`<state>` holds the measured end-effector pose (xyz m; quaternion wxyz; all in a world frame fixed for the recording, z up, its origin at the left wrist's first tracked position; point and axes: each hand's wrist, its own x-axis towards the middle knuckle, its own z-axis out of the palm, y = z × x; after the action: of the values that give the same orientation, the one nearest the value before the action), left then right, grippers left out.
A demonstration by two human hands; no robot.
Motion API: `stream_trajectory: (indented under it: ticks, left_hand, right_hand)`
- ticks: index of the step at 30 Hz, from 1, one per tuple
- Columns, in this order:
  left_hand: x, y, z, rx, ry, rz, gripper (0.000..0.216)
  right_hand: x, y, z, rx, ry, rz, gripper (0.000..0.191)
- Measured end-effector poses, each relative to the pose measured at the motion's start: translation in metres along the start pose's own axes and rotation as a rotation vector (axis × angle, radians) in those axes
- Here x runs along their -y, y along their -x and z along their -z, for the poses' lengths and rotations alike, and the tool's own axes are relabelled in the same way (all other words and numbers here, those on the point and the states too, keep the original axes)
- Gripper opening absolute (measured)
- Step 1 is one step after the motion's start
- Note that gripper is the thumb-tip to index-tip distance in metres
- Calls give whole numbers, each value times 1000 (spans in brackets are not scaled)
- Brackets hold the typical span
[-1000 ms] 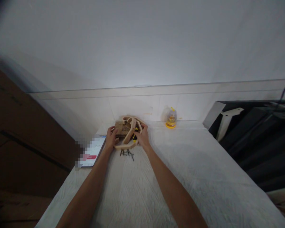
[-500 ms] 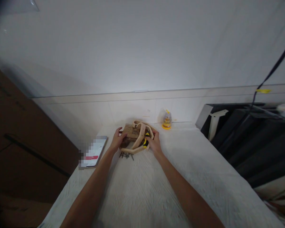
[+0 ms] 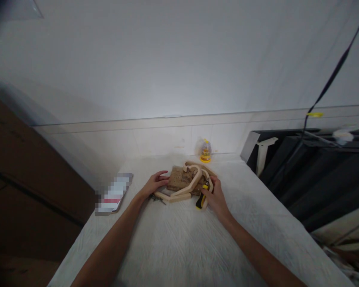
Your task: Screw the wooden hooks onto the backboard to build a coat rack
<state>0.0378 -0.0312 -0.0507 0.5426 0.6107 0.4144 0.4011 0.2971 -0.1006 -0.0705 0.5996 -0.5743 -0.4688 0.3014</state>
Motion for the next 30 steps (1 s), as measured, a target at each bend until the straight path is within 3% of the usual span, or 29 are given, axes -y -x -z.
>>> stream_trajectory:
  ticks: [6,10,14,18,22,26,30]
  left_hand:
    - [-12,9,4,148,-40,22,56]
    - [-15,28,9,56,-146,-10,51]
    - [-11,68,13,-40,-282,12,70]
    - [-4,112,7,-91,-627,-38,70]
    - [3,140,-2,-147,-708,-80,63]
    - [0,141,-7,-109,-753,-135,41]
    - [-12,122,-11,-99,-812,-105,37]
  right_hand:
    - [-2,7,16,23,27,8,48]
    - [-4,8,17,43,48,24,51]
    - [-6,7,18,71,48,23,53]
    - [-9,7,17,67,31,23,53]
    - [-10,8,15,68,23,34,53]
    - [-8,9,16,75,30,44,52]
    - [-7,9,17,84,38,47,54]
